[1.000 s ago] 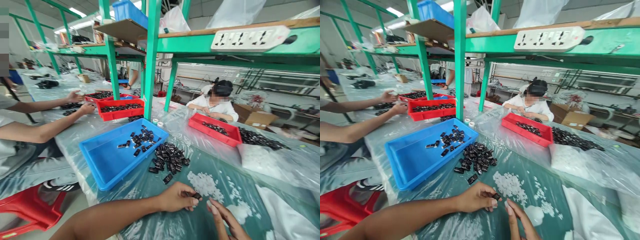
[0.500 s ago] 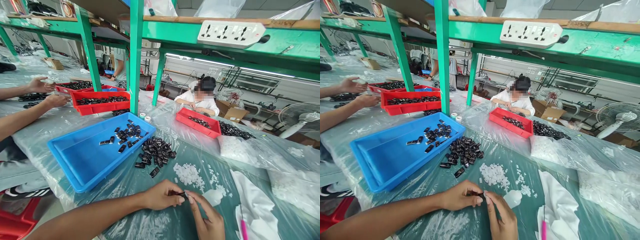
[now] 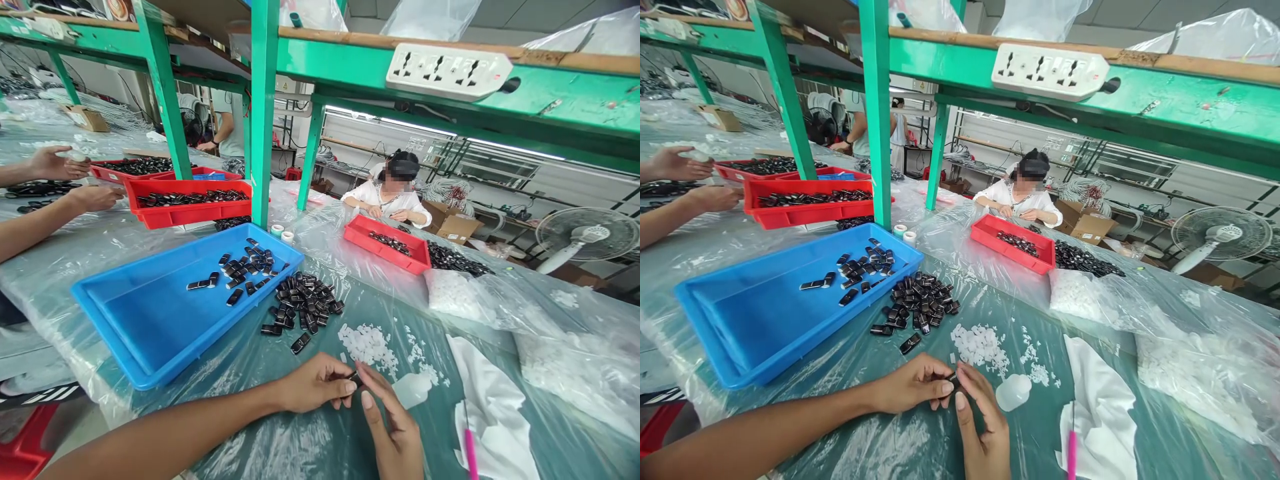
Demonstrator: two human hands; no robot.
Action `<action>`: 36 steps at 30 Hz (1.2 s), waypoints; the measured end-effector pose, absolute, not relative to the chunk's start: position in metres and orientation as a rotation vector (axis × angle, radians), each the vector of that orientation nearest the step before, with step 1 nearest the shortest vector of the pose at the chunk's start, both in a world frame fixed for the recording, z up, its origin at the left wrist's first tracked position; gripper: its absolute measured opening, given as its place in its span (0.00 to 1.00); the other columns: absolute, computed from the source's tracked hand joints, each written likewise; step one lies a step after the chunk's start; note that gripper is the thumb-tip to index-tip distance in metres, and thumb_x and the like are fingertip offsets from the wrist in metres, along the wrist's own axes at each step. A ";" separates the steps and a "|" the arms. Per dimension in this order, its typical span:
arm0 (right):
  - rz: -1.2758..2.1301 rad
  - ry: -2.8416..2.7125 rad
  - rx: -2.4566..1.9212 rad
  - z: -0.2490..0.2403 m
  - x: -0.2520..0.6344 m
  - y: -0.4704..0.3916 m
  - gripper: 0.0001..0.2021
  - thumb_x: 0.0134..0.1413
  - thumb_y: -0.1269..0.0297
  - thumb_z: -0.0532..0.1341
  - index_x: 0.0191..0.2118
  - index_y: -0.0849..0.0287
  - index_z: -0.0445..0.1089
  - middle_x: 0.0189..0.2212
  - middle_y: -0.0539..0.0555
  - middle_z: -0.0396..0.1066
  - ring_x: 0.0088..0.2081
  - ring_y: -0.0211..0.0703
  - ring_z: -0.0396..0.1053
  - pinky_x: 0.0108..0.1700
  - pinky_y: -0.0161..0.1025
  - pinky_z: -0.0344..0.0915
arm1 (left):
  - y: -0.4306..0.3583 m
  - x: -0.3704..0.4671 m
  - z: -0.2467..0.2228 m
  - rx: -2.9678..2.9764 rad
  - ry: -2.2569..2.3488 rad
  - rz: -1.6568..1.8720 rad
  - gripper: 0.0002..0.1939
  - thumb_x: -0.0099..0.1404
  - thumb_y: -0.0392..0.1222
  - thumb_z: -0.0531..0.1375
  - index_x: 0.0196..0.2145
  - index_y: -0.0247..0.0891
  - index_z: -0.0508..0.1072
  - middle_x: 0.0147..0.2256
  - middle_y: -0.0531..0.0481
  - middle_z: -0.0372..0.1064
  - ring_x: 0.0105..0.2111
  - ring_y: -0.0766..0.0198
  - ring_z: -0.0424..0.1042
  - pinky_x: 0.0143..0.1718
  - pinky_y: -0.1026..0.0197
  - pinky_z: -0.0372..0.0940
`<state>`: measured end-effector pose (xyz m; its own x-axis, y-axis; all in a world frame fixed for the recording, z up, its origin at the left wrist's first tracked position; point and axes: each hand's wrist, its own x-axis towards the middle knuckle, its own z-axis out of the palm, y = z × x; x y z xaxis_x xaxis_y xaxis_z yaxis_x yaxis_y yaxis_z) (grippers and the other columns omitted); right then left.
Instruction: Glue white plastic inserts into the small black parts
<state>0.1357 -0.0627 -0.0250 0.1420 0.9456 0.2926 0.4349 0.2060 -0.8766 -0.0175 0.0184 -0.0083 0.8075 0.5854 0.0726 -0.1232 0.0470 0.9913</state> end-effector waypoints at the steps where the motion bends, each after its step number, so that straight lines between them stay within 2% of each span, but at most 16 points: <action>1: 0.596 -1.468 -1.428 -0.024 0.135 -0.064 0.15 0.57 0.59 0.56 0.50 0.52 0.69 0.53 0.54 0.66 0.54 0.48 0.63 0.48 0.41 0.67 | 0.019 -0.017 -0.009 1.435 0.403 0.563 0.26 0.58 0.60 0.57 0.32 0.30 0.73 0.23 0.51 0.62 0.23 0.69 0.62 0.27 0.68 0.59; 3: 0.435 -1.527 -1.446 -0.020 0.136 -0.065 0.16 0.57 0.60 0.56 0.51 0.51 0.66 0.53 0.54 0.65 0.53 0.48 0.64 0.46 0.40 0.68 | 0.019 -0.015 -0.010 1.437 0.416 0.578 0.26 0.59 0.60 0.56 0.33 0.30 0.74 0.24 0.51 0.63 0.23 0.69 0.62 0.27 0.67 0.59; 6: -0.013 -1.695 -1.284 -0.012 0.153 -0.064 0.17 0.54 0.66 0.58 0.51 0.53 0.65 0.47 0.56 0.67 0.49 0.48 0.65 0.47 0.42 0.64 | 0.020 -0.013 -0.010 1.433 0.469 0.621 0.25 0.60 0.59 0.56 0.32 0.30 0.74 0.26 0.49 0.65 0.24 0.69 0.62 0.28 0.67 0.59; 9: -0.297 -1.502 -1.395 -0.005 0.190 -0.058 0.13 0.55 0.66 0.58 0.47 0.57 0.66 0.42 0.58 0.68 0.45 0.48 0.65 0.44 0.45 0.63 | 0.020 -0.014 -0.011 1.440 0.498 0.653 0.24 0.62 0.57 0.56 0.30 0.29 0.73 0.30 0.46 0.68 0.24 0.70 0.62 0.29 0.67 0.59; 12: -0.197 -1.358 -1.803 -0.004 0.233 -0.048 0.13 0.57 0.59 0.54 0.44 0.57 0.69 0.43 0.58 0.69 0.44 0.50 0.64 0.30 0.39 0.63 | 0.022 -0.015 -0.012 1.450 0.498 0.665 0.23 0.62 0.56 0.56 0.29 0.28 0.73 0.32 0.44 0.70 0.23 0.71 0.63 0.28 0.67 0.58; 15: -0.126 -1.437 -1.917 -0.012 0.263 -0.039 0.11 0.54 0.59 0.56 0.36 0.57 0.73 0.36 0.56 0.73 0.38 0.51 0.66 0.33 0.42 0.62 | 0.023 -0.015 -0.012 1.461 0.515 0.661 0.23 0.62 0.56 0.56 0.30 0.28 0.73 0.31 0.44 0.70 0.24 0.70 0.63 0.28 0.67 0.58; 19: -0.028 -1.561 -1.957 -0.024 0.276 -0.034 0.11 0.52 0.61 0.55 0.33 0.54 0.74 0.34 0.51 0.74 0.38 0.48 0.69 0.39 0.42 0.62 | 0.023 -0.017 -0.010 1.450 0.566 0.650 0.23 0.61 0.56 0.56 0.36 0.29 0.74 0.28 0.47 0.69 0.24 0.70 0.63 0.28 0.67 0.58; 25: 0.010 -1.577 -1.985 -0.029 0.271 -0.032 0.11 0.50 0.62 0.55 0.33 0.52 0.75 0.31 0.51 0.74 0.35 0.47 0.70 0.38 0.41 0.62 | 0.023 -0.018 -0.011 1.448 0.537 0.653 0.22 0.61 0.55 0.57 0.34 0.28 0.74 0.29 0.46 0.69 0.24 0.69 0.63 0.28 0.67 0.59; 29: 0.023 -1.493 -1.975 -0.026 0.270 -0.031 0.08 0.48 0.60 0.58 0.27 0.52 0.75 0.29 0.52 0.74 0.33 0.49 0.70 0.36 0.42 0.61 | 0.022 -0.018 -0.009 1.464 0.526 0.658 0.22 0.61 0.55 0.57 0.31 0.29 0.74 0.29 0.46 0.69 0.24 0.69 0.64 0.28 0.67 0.60; 33: 0.011 -1.256 -1.914 -0.015 0.263 -0.038 0.11 0.48 0.55 0.59 0.32 0.57 0.74 0.29 0.55 0.73 0.31 0.49 0.70 0.32 0.42 0.62 | 0.018 -0.018 -0.005 1.490 0.507 0.617 0.23 0.61 0.56 0.56 0.32 0.30 0.75 0.31 0.44 0.70 0.27 0.66 0.65 0.31 0.64 0.62; 36: -0.007 -1.092 -1.763 -0.001 0.246 -0.047 0.15 0.54 0.54 0.56 0.40 0.60 0.70 0.37 0.58 0.73 0.37 0.48 0.71 0.36 0.40 0.65 | 0.015 -0.018 -0.002 1.492 0.470 0.586 0.22 0.60 0.56 0.57 0.36 0.31 0.76 0.34 0.43 0.70 0.29 0.64 0.66 0.33 0.63 0.63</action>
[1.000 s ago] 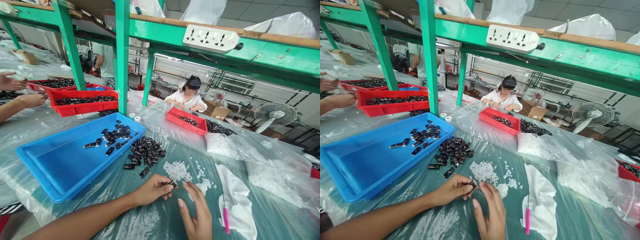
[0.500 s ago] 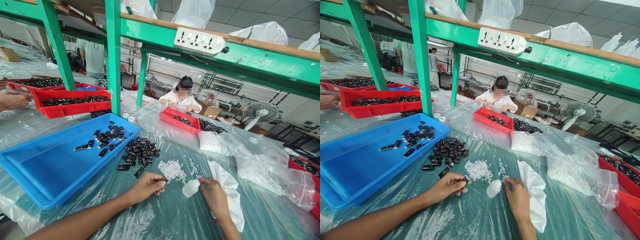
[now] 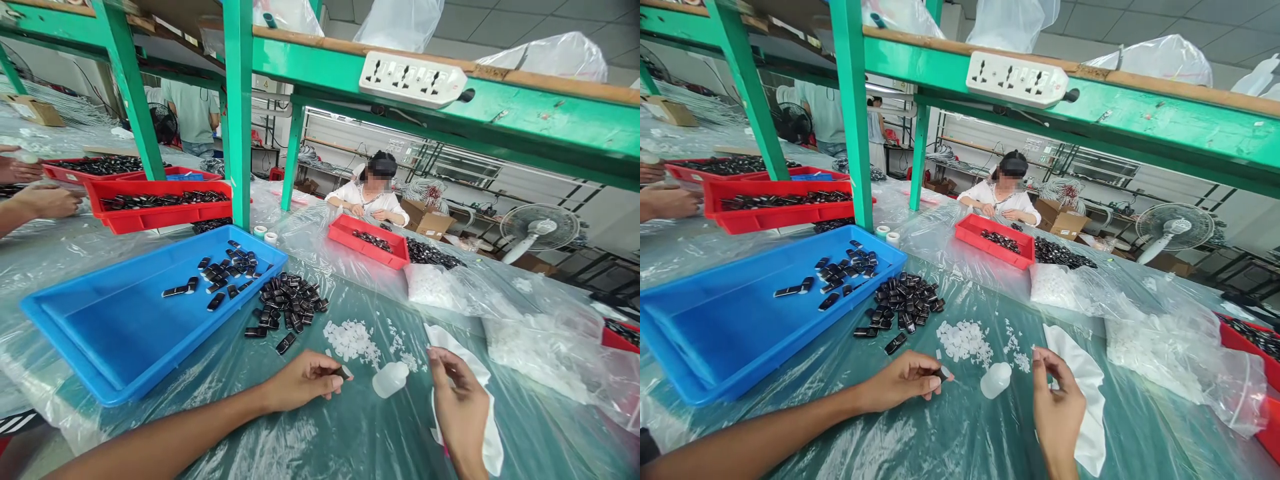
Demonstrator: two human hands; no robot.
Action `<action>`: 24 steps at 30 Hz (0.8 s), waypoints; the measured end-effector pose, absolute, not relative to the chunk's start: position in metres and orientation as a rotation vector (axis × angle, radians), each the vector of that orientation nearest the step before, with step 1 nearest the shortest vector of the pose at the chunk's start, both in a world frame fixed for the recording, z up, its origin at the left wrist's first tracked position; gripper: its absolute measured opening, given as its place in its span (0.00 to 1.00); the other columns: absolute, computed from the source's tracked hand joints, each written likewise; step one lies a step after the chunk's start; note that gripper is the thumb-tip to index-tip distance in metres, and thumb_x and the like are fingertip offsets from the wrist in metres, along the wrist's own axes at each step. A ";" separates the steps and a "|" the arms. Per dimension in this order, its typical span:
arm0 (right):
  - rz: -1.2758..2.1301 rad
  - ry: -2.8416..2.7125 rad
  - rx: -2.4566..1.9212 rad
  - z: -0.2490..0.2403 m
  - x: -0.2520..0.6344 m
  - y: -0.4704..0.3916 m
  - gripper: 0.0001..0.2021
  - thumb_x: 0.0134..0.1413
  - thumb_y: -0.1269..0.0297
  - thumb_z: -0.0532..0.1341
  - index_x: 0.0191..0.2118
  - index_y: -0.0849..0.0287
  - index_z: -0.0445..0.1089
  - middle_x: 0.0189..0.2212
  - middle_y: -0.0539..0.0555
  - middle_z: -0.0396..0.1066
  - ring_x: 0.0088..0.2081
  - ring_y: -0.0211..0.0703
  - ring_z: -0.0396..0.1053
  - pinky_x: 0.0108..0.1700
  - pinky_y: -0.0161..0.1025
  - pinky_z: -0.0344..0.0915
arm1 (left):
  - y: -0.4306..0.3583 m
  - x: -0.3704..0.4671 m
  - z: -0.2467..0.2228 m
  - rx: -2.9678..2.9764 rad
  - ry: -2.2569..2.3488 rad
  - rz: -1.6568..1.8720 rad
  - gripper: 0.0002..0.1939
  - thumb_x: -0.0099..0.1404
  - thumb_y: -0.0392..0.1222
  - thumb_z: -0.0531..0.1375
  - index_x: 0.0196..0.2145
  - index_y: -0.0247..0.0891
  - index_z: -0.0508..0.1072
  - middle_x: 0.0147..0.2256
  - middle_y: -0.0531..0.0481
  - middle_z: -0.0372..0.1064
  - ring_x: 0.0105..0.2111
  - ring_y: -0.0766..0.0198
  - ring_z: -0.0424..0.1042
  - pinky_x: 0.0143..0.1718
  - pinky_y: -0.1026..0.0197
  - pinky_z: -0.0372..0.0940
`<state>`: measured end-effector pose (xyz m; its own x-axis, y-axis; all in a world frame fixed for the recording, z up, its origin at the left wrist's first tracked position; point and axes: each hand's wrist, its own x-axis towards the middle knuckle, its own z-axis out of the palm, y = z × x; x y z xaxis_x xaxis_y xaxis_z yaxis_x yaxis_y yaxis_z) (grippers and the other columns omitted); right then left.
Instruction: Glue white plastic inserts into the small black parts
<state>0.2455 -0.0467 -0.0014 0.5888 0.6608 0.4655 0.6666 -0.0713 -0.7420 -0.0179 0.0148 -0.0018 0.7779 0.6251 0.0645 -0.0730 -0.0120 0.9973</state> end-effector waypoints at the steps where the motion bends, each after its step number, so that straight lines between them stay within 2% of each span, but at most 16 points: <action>1: 0.003 -1.070 -1.704 0.003 0.238 -0.050 0.15 0.55 0.54 0.56 0.41 0.60 0.69 0.39 0.58 0.72 0.39 0.48 0.70 0.38 0.40 0.65 | 0.014 -0.018 -0.001 1.485 0.445 0.579 0.22 0.60 0.55 0.58 0.36 0.31 0.76 0.35 0.43 0.70 0.30 0.64 0.65 0.33 0.63 0.64; 3: 0.077 -1.106 -1.566 0.008 0.221 -0.056 0.13 0.55 0.56 0.56 0.39 0.60 0.68 0.40 0.58 0.72 0.42 0.48 0.70 0.42 0.40 0.65 | 0.013 -0.018 0.001 1.467 0.403 0.554 0.21 0.60 0.55 0.58 0.37 0.32 0.76 0.35 0.43 0.69 0.30 0.64 0.65 0.34 0.63 0.64; 7: 0.190 -1.385 -1.338 0.007 0.200 -0.062 0.06 0.55 0.63 0.58 0.38 0.57 0.68 0.38 0.55 0.71 0.43 0.46 0.68 0.44 0.40 0.64 | 0.013 -0.018 0.002 1.437 0.395 0.502 0.23 0.60 0.56 0.58 0.41 0.32 0.75 0.28 0.47 0.66 0.27 0.66 0.64 0.33 0.64 0.63; 12: 0.077 -1.491 -1.344 0.006 0.194 -0.063 0.06 0.56 0.69 0.56 0.40 0.55 0.67 0.39 0.55 0.69 0.43 0.46 0.66 0.44 0.43 0.62 | 0.014 -0.018 0.001 1.426 0.412 0.502 0.24 0.59 0.57 0.58 0.42 0.33 0.75 0.29 0.48 0.65 0.28 0.67 0.63 0.33 0.64 0.62; 15: -0.125 -1.607 -1.184 0.013 0.190 -0.067 0.09 0.53 0.75 0.58 0.38 0.54 0.68 0.36 0.54 0.69 0.41 0.47 0.66 0.43 0.45 0.61 | 0.014 -0.018 0.002 1.429 0.400 0.497 0.25 0.59 0.57 0.58 0.42 0.33 0.75 0.29 0.48 0.64 0.28 0.67 0.62 0.33 0.64 0.62; 17: -0.122 -1.673 -1.104 0.019 0.183 -0.071 0.10 0.51 0.76 0.58 0.37 0.54 0.69 0.36 0.54 0.69 0.40 0.47 0.66 0.41 0.44 0.62 | 0.013 -0.019 0.003 1.434 0.380 0.486 0.24 0.59 0.57 0.58 0.42 0.33 0.75 0.28 0.49 0.63 0.28 0.67 0.62 0.33 0.64 0.61; 21: 0.298 -1.661 -1.172 0.023 0.169 -0.075 0.05 0.54 0.69 0.58 0.33 0.53 0.70 0.39 0.55 0.68 0.42 0.46 0.67 0.41 0.39 0.64 | 0.013 -0.021 0.003 1.431 0.338 0.463 0.23 0.59 0.56 0.58 0.42 0.34 0.75 0.29 0.50 0.62 0.28 0.67 0.62 0.34 0.65 0.60; 24: 0.666 -1.582 -1.239 0.022 0.160 -0.074 0.05 0.55 0.62 0.58 0.31 0.53 0.70 0.41 0.55 0.67 0.46 0.46 0.65 0.45 0.37 0.62 | 0.012 -0.021 0.002 1.420 0.311 0.453 0.21 0.59 0.56 0.59 0.41 0.35 0.74 0.28 0.50 0.62 0.28 0.67 0.62 0.34 0.65 0.60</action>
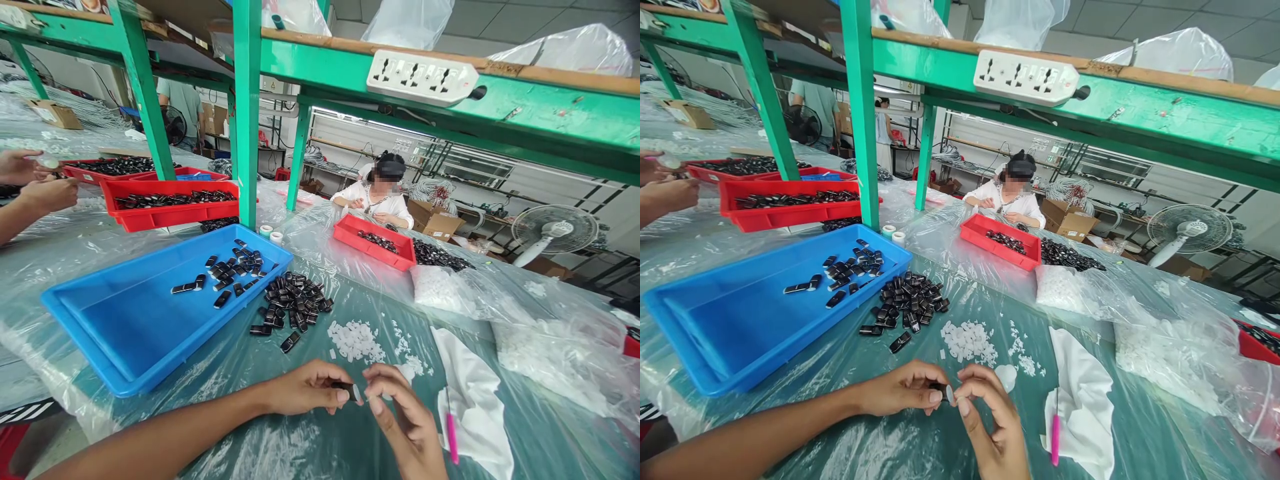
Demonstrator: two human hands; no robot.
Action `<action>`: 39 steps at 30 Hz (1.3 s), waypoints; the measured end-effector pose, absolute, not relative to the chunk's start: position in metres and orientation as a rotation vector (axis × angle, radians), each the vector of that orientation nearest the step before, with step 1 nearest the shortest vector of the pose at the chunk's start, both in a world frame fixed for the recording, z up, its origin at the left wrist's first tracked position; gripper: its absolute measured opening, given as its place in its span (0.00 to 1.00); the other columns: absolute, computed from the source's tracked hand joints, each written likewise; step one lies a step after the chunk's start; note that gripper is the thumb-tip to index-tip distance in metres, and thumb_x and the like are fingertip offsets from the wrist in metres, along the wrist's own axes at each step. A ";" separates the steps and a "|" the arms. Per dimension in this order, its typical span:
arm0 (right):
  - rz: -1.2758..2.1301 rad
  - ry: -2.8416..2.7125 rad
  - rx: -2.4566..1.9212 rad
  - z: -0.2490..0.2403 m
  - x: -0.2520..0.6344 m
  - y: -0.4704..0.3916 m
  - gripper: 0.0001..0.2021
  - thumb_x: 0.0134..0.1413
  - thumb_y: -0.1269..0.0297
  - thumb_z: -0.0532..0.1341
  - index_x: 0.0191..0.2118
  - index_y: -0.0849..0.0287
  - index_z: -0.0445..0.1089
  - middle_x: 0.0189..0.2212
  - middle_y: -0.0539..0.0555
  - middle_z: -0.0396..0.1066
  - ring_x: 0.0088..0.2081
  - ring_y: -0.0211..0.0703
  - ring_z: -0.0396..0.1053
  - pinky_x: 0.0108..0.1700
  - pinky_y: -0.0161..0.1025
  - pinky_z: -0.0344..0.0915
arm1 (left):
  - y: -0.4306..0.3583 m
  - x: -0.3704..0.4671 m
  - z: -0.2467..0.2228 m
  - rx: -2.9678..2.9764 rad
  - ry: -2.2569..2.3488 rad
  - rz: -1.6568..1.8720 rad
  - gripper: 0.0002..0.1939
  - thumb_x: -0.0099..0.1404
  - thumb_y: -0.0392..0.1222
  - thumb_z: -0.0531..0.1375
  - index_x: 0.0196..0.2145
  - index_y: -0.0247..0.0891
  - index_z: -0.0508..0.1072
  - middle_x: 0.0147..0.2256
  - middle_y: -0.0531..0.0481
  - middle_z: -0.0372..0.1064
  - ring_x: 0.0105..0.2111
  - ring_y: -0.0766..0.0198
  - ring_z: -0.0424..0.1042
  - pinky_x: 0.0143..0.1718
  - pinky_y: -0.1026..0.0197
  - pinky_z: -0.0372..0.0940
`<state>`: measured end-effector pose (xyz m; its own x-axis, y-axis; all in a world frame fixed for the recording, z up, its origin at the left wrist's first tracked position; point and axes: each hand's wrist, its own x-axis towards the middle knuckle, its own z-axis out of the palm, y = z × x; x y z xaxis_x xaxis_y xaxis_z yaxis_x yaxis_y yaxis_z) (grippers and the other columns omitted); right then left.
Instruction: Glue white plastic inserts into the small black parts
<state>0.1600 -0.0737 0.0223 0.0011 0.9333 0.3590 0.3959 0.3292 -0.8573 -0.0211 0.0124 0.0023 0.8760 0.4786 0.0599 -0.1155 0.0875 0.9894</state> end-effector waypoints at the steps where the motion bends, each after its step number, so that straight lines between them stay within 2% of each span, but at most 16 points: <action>1: 0.769 -1.543 -1.244 0.022 0.158 -0.073 0.06 0.55 0.61 0.58 0.30 0.53 0.70 0.41 0.55 0.66 0.46 0.46 0.65 0.45 0.36 0.62 | 0.012 -0.021 0.002 1.421 0.299 0.454 0.21 0.59 0.56 0.58 0.40 0.35 0.74 0.28 0.51 0.62 0.28 0.67 0.62 0.34 0.65 0.60; 9: 1.181 -1.246 -1.160 0.021 0.149 -0.068 0.09 0.51 0.55 0.61 0.27 0.54 0.71 0.36 0.51 0.64 0.38 0.40 0.64 0.40 0.32 0.59 | 0.012 -0.022 0.003 1.491 0.261 0.469 0.21 0.62 0.55 0.57 0.41 0.35 0.74 0.27 0.51 0.59 0.27 0.68 0.59 0.29 0.66 0.56; 14: 1.284 -1.030 -1.140 0.015 0.148 -0.066 0.09 0.44 0.55 0.66 0.31 0.53 0.73 0.36 0.51 0.67 0.32 0.36 0.63 0.37 0.32 0.61 | 0.012 -0.024 0.004 1.581 0.264 0.471 0.21 0.64 0.55 0.54 0.41 0.35 0.74 0.26 0.51 0.57 0.26 0.68 0.56 0.27 0.67 0.52; 25: 1.367 -0.979 -1.152 0.002 0.153 -0.063 0.10 0.43 0.56 0.67 0.31 0.55 0.74 0.38 0.53 0.67 0.37 0.40 0.65 0.38 0.33 0.63 | 0.011 -0.024 0.003 1.578 0.280 0.451 0.22 0.64 0.56 0.53 0.41 0.34 0.74 0.24 0.53 0.55 0.23 0.70 0.51 0.23 0.67 0.48; 32: 1.191 -1.093 -1.209 -0.012 0.153 -0.055 0.10 0.46 0.56 0.65 0.32 0.56 0.71 0.30 0.51 0.69 0.33 0.40 0.67 0.38 0.35 0.64 | 0.018 -0.021 -0.005 1.399 0.333 0.404 0.21 0.60 0.56 0.58 0.35 0.33 0.75 0.24 0.52 0.60 0.23 0.69 0.58 0.27 0.67 0.55; 35: 1.041 -1.119 -1.263 -0.016 0.157 -0.055 0.10 0.48 0.57 0.64 0.35 0.56 0.71 0.31 0.51 0.71 0.36 0.41 0.68 0.41 0.34 0.63 | 0.018 -0.018 -0.005 1.156 0.341 0.417 0.20 0.61 0.55 0.58 0.31 0.32 0.74 0.27 0.49 0.63 0.24 0.69 0.62 0.31 0.65 0.59; 39: 0.679 -1.168 -1.426 -0.020 0.164 -0.061 0.12 0.51 0.55 0.61 0.38 0.57 0.70 0.35 0.53 0.72 0.38 0.42 0.70 0.42 0.33 0.64 | 0.017 -0.016 -0.003 0.974 0.335 0.461 0.21 0.62 0.53 0.57 0.38 0.29 0.74 0.29 0.46 0.66 0.24 0.67 0.66 0.33 0.61 0.62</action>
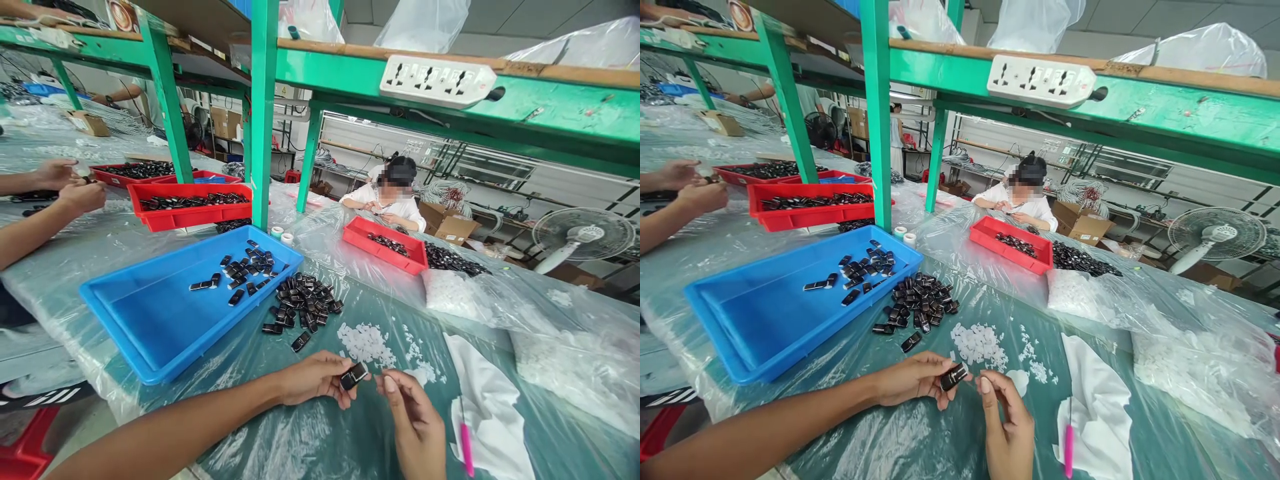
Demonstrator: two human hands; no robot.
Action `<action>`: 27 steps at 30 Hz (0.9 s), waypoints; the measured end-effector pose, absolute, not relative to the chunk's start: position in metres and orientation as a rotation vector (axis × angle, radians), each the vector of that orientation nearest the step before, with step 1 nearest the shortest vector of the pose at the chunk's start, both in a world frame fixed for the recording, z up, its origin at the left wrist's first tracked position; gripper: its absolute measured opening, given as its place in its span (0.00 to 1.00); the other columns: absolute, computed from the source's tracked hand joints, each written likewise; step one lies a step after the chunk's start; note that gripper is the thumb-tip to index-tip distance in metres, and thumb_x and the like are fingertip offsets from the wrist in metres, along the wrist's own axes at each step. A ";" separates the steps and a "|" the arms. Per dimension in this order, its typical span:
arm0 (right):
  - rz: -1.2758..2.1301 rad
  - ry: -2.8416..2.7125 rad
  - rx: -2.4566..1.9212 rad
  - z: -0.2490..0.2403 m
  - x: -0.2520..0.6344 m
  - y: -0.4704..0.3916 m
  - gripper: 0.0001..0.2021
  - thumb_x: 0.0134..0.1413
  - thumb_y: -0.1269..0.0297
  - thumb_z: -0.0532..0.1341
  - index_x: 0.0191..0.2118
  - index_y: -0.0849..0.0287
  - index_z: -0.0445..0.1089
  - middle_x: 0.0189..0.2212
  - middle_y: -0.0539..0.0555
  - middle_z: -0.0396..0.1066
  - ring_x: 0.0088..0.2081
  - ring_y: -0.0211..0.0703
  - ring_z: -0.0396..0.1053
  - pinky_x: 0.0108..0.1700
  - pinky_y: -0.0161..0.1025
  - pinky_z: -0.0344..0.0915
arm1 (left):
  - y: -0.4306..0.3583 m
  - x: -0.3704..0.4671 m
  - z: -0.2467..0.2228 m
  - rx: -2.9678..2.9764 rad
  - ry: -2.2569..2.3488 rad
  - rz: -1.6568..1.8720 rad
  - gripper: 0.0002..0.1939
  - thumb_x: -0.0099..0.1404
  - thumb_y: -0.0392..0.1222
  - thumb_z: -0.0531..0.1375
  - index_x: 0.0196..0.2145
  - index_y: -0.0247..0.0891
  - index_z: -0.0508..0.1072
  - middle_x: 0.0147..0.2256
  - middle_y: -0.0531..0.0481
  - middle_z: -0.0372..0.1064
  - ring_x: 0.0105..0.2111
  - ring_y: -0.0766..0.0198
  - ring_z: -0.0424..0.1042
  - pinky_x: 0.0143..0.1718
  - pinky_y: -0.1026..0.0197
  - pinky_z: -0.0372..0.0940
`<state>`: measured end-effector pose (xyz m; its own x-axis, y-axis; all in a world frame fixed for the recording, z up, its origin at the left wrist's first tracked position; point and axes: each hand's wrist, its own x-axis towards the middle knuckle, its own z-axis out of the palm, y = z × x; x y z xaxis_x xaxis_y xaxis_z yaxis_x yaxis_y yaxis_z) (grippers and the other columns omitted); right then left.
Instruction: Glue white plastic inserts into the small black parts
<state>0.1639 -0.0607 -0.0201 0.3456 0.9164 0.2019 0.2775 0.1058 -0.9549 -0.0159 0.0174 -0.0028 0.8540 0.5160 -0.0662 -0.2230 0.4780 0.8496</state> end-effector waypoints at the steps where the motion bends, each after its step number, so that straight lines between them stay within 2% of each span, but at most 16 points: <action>1: 0.604 -1.180 -1.454 -0.021 0.165 -0.062 0.13 0.51 0.54 0.60 0.38 0.57 0.70 0.35 0.54 0.73 0.37 0.43 0.71 0.40 0.33 0.65 | 0.018 -0.016 -0.003 0.957 0.337 0.468 0.21 0.63 0.53 0.56 0.39 0.28 0.74 0.29 0.45 0.67 0.25 0.67 0.67 0.33 0.61 0.62; 5: 0.406 -1.227 -1.488 -0.020 0.165 -0.069 0.14 0.53 0.55 0.59 0.41 0.58 0.71 0.30 0.53 0.73 0.33 0.42 0.72 0.35 0.32 0.65 | 0.020 -0.018 -0.004 0.943 0.349 0.491 0.21 0.62 0.52 0.57 0.39 0.28 0.74 0.29 0.43 0.68 0.26 0.65 0.69 0.34 0.60 0.63; 10: 0.224 -1.333 -1.381 -0.009 0.160 -0.074 0.11 0.58 0.61 0.56 0.43 0.53 0.72 0.32 0.52 0.71 0.34 0.40 0.70 0.39 0.34 0.63 | 0.026 -0.020 -0.003 1.053 0.445 0.644 0.20 0.57 0.53 0.62 0.33 0.28 0.75 0.31 0.44 0.70 0.27 0.65 0.69 0.35 0.59 0.64; 14: 0.150 -1.415 -1.336 -0.005 0.162 -0.073 0.10 0.57 0.63 0.56 0.42 0.51 0.73 0.32 0.52 0.72 0.33 0.42 0.71 0.35 0.34 0.65 | 0.034 -0.027 0.017 1.146 0.602 0.824 0.24 0.54 0.53 0.63 0.41 0.30 0.73 0.30 0.46 0.69 0.28 0.65 0.69 0.35 0.60 0.63; 18: 0.122 -1.474 -1.320 -0.006 0.166 -0.073 0.10 0.56 0.63 0.57 0.42 0.51 0.73 0.31 0.54 0.72 0.30 0.43 0.70 0.30 0.34 0.66 | 0.045 -0.052 0.057 1.319 0.769 1.003 0.26 0.57 0.51 0.62 0.48 0.30 0.69 0.29 0.49 0.68 0.29 0.65 0.67 0.37 0.60 0.63; 22: 0.095 -1.553 -1.259 -0.007 0.167 -0.073 0.12 0.55 0.67 0.58 0.44 0.50 0.73 0.32 0.54 0.72 0.28 0.42 0.69 0.28 0.35 0.65 | 0.064 -0.098 0.089 1.654 1.037 1.295 0.22 0.62 0.50 0.57 0.48 0.32 0.69 0.29 0.50 0.66 0.31 0.64 0.66 0.39 0.59 0.61; 24: 0.090 -1.580 -1.231 -0.008 0.168 -0.073 0.13 0.55 0.68 0.58 0.45 0.49 0.72 0.31 0.54 0.72 0.27 0.42 0.68 0.27 0.36 0.64 | 0.073 -0.121 0.095 1.876 1.357 1.357 0.22 0.63 0.51 0.55 0.48 0.33 0.70 0.33 0.47 0.67 0.36 0.58 0.66 0.40 0.56 0.61; 27: 0.068 -1.623 -1.189 -0.009 0.169 -0.073 0.15 0.55 0.69 0.58 0.47 0.48 0.71 0.30 0.53 0.72 0.27 0.42 0.68 0.24 0.35 0.62 | 0.076 -0.141 0.093 2.203 1.869 1.342 0.25 0.59 0.50 0.58 0.53 0.36 0.66 0.47 0.41 0.62 0.47 0.48 0.60 0.47 0.49 0.56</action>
<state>0.1691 -0.0730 -0.0087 0.0703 0.7104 0.7003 0.6491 0.5005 -0.5728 -0.1411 0.0761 0.0927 -0.0428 0.7924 0.6085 0.8297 -0.3110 0.4635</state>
